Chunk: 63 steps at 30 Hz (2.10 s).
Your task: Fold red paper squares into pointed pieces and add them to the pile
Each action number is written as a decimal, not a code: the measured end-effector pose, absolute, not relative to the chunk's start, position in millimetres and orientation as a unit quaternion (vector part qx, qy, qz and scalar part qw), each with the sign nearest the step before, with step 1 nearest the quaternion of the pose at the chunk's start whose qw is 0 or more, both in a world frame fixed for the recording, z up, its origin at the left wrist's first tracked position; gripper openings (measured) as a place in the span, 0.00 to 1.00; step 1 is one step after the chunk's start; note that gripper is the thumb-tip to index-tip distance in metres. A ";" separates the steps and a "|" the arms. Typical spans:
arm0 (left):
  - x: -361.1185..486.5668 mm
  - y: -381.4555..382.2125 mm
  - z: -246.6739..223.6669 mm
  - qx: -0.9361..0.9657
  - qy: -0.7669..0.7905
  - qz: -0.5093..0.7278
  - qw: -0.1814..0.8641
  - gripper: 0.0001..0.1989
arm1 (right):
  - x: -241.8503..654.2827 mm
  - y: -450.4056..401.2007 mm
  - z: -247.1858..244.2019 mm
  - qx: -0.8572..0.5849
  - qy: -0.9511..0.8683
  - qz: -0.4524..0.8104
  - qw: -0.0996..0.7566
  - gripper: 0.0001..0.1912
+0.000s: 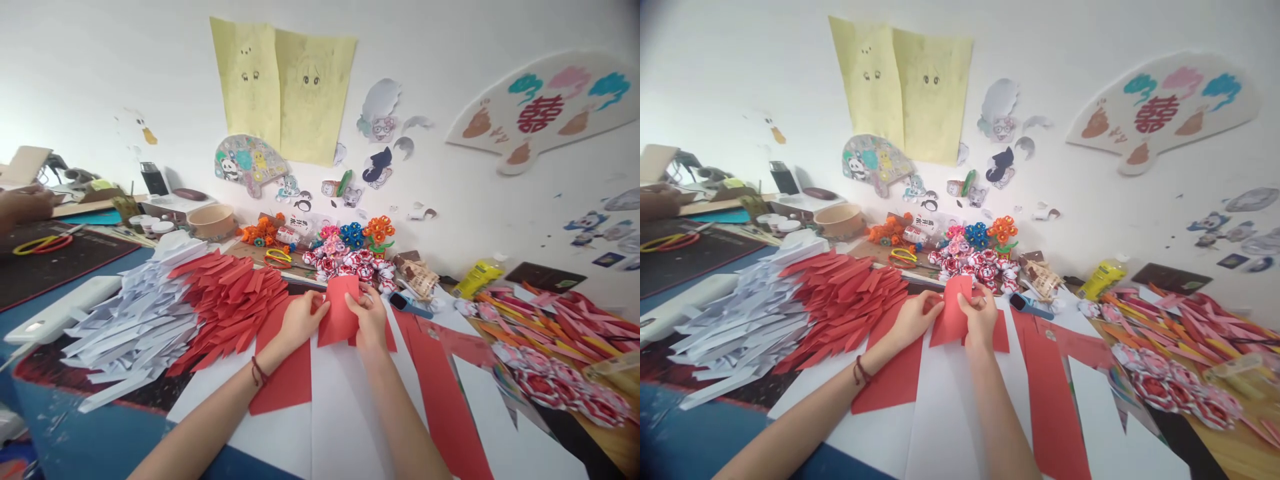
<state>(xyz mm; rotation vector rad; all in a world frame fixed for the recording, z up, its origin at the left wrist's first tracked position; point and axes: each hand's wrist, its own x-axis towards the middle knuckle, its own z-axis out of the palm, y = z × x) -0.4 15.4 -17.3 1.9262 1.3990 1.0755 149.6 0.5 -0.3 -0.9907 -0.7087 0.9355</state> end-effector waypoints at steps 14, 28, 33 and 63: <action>4.2 21.0 -26.1 0.590 0.453 0.477 0.468 0.18 | 153.3 0.5 2.1 -0.352 -0.324 0.536 0.695 0.24; -4.1 21.0 -14.4 0.602 0.445 0.561 0.353 0.10 | 152.0 2.4 1.1 -0.389 -0.302 0.526 0.693 0.23; -8.6 22.0 -7.5 0.540 0.476 0.608 0.335 0.09 | 147.6 2.9 0.0 -0.429 -0.320 0.491 0.688 0.19; -15.1 12.6 22.4 0.298 0.255 0.613 0.686 0.12 | 228.2 9.9 -5.6 -0.615 -0.339 0.148 0.696 0.13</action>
